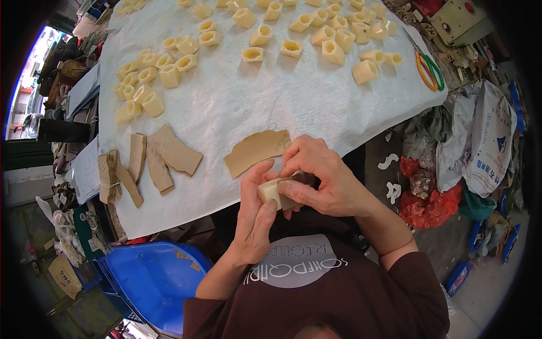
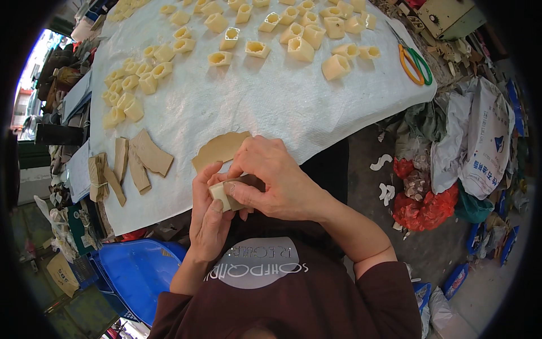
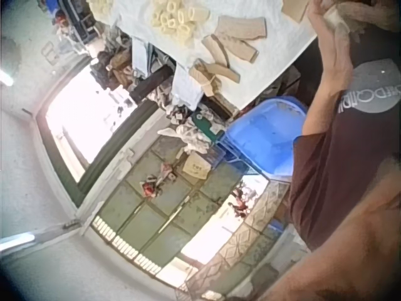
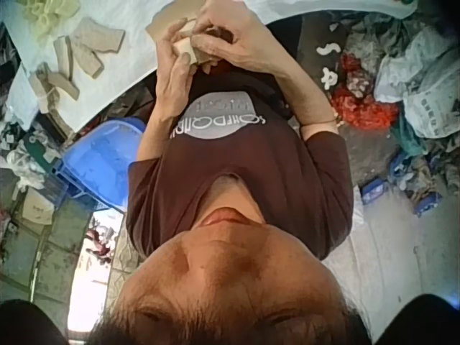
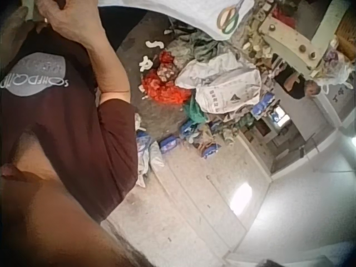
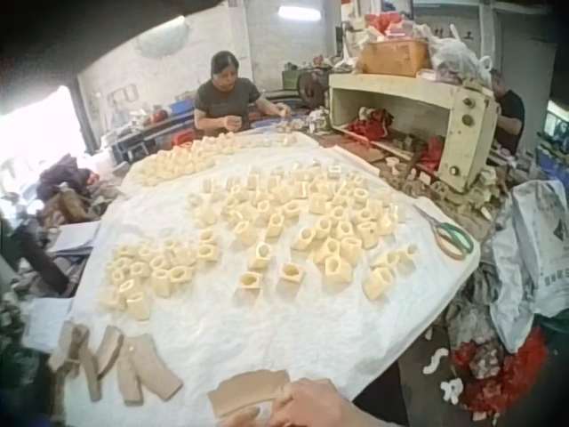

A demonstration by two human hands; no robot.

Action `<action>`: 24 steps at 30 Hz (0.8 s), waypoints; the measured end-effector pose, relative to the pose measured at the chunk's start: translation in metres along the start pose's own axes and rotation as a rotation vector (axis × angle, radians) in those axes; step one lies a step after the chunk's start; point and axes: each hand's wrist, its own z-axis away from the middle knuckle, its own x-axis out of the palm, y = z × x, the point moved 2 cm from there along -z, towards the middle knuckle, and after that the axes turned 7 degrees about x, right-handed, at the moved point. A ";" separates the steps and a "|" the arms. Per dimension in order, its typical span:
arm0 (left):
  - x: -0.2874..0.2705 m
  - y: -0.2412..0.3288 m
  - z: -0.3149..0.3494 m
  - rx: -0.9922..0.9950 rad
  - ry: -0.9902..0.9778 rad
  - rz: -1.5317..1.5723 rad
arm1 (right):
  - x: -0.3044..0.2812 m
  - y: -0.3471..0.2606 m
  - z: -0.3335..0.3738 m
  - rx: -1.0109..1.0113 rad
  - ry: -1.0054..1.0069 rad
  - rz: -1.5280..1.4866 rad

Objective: The person smooths the edges of small, hollow, yellow plastic components using a piece of sandpaper. They pick up each component from a white cloth-covered table, rub the sandpaper against the edges, and place the finished item back on the table. The process is repeated for multiple units.

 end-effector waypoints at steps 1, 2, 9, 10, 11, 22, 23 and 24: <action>0.001 -0.001 0.000 0.003 -0.008 -0.004 | -0.001 0.000 0.000 -0.004 -0.005 -0.006; 0.001 -0.001 0.000 -0.002 -0.019 -0.002 | -0.001 -0.001 -0.001 -0.009 -0.011 -0.012; 0.003 -0.002 -0.001 -0.013 0.010 -0.038 | -0.002 -0.006 -0.001 0.014 -0.072 -0.013; 0.003 -0.002 -0.001 -0.007 0.019 -0.050 | -0.002 -0.005 0.000 0.023 -0.085 -0.022; 0.003 -0.003 -0.001 0.000 0.017 -0.040 | -0.002 -0.004 0.001 0.033 -0.098 -0.031; 0.005 -0.001 -0.010 0.195 0.110 0.294 | 0.009 -0.004 0.004 0.016 -0.073 -0.061; 0.004 -0.001 -0.010 0.140 0.138 0.238 | 0.007 -0.007 0.003 0.008 -0.065 -0.050; 0.002 0.001 -0.010 0.084 0.166 0.182 | 0.006 -0.009 0.002 0.000 -0.057 -0.039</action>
